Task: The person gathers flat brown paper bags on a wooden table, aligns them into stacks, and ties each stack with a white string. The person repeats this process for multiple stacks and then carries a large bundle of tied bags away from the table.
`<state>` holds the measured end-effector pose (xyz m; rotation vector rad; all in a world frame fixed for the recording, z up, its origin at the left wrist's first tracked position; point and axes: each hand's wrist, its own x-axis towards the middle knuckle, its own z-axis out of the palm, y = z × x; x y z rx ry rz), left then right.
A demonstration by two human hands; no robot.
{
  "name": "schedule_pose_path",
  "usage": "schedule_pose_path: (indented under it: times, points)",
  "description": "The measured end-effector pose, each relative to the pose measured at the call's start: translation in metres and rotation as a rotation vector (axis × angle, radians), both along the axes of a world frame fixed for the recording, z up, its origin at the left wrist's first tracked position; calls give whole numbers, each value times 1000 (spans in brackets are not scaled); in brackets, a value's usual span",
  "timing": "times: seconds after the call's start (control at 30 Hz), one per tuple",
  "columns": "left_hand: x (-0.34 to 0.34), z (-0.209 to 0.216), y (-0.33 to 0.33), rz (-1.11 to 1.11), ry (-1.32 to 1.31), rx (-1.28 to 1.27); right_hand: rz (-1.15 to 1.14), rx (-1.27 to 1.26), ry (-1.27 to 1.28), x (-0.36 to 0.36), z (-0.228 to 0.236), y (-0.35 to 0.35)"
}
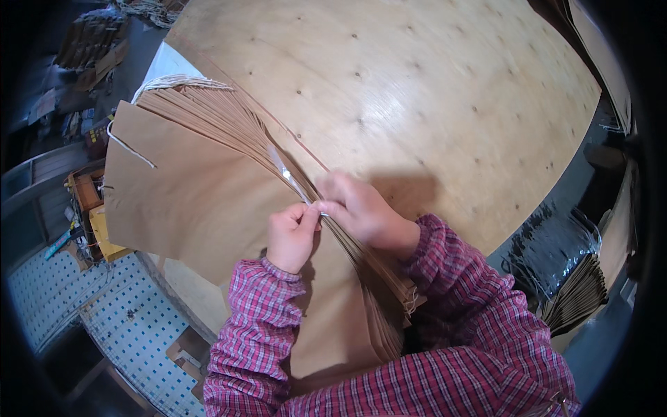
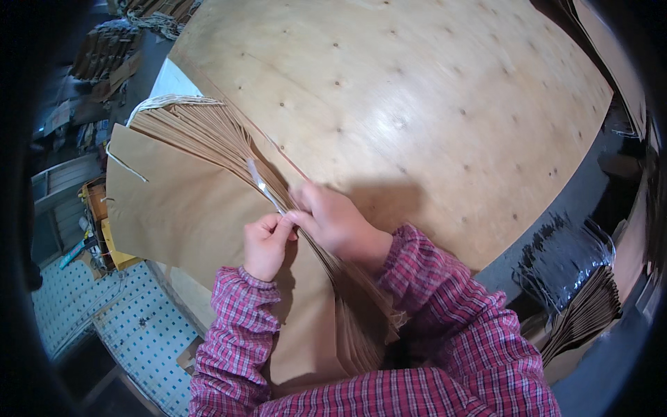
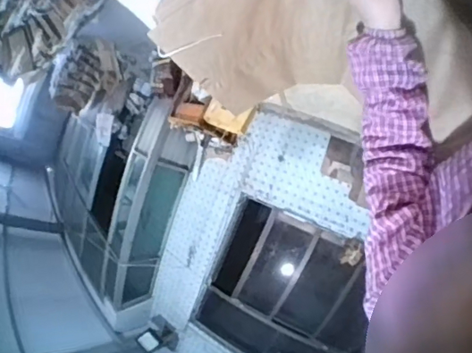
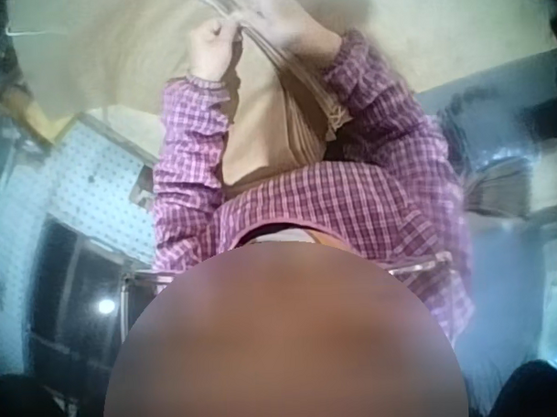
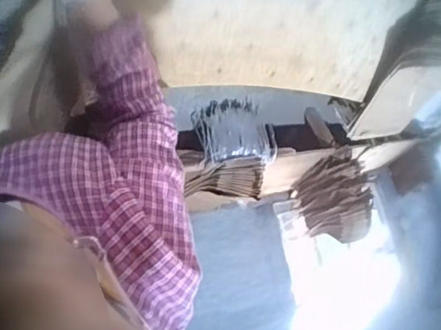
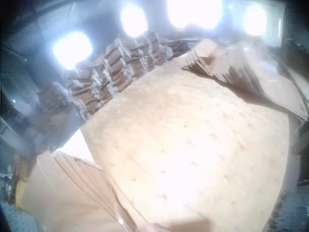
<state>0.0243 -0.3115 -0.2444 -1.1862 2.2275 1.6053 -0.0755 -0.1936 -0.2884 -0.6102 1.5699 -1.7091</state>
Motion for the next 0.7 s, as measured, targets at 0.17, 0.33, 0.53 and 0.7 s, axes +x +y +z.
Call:
schedule_pose_path:
  times: [0.17,0.33,0.53,0.7]
  points:
    - [6,1,-4,111,-99,50,-4,72,335,7,-8,30]
    - [10,9,-12,160,77,305,35,20,425,19,-5,39]
    - [12,7,-12,287,138,333,45,40,458,32,2,45]
    - [13,1,-1,-54,117,-410,207,-27,295,12,15,56]
